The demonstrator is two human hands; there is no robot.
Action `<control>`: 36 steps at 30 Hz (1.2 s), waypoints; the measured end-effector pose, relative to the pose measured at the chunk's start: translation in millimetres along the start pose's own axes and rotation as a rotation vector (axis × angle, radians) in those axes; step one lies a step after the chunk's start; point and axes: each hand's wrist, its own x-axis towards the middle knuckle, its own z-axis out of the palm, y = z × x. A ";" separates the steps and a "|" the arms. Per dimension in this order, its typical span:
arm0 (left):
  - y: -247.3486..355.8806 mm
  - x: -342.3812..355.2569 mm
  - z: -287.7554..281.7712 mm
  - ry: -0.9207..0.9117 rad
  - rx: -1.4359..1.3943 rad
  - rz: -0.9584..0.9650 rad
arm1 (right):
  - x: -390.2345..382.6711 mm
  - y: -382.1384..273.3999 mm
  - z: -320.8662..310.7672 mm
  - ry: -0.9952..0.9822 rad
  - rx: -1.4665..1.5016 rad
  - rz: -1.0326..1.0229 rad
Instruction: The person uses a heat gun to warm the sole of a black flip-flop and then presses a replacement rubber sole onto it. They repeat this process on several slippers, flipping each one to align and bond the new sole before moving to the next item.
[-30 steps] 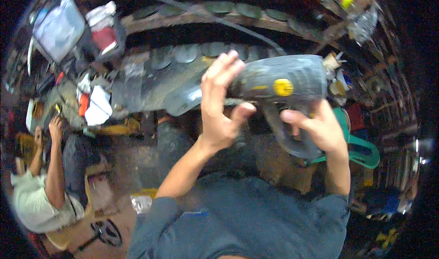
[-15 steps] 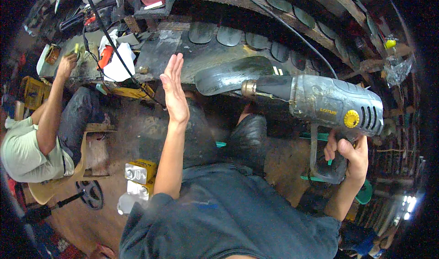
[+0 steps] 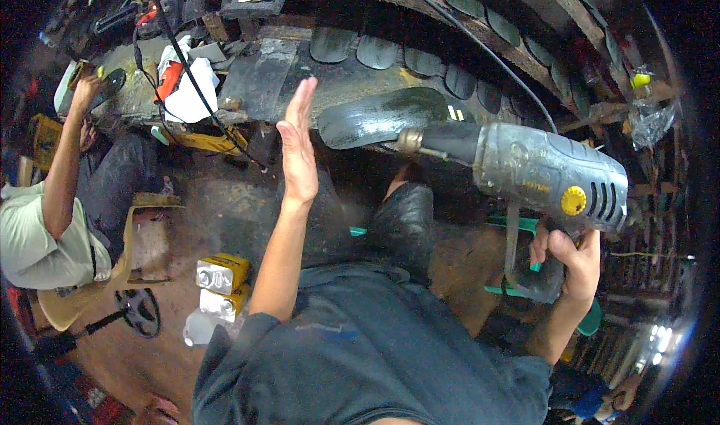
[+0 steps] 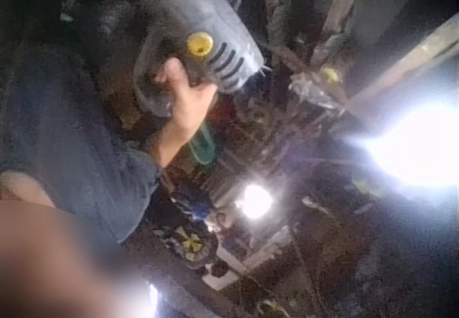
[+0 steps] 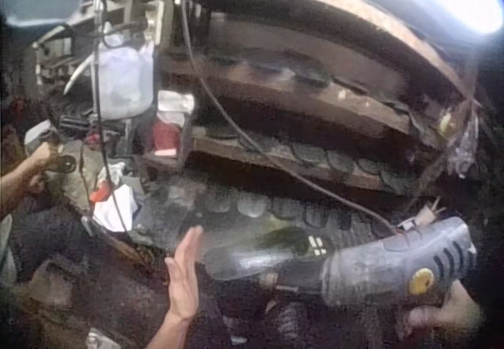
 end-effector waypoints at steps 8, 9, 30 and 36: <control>-14.9 -15.0 -46.3 0.456 0.385 -0.052 | 17.3 0.6 9.8 0.063 -0.232 0.074; -20.2 -21.3 -48.6 0.474 0.393 -0.047 | 20.9 0.8 12.3 0.034 -0.276 0.060; -8.5 -18.4 -10.9 0.106 -0.191 -0.115 | 34.5 35.6 -2.3 -0.116 0.126 -0.054; -6.6 -23.7 -41.0 0.295 -0.008 -0.144 | 28.0 9.5 11.5 -0.155 -0.142 -0.074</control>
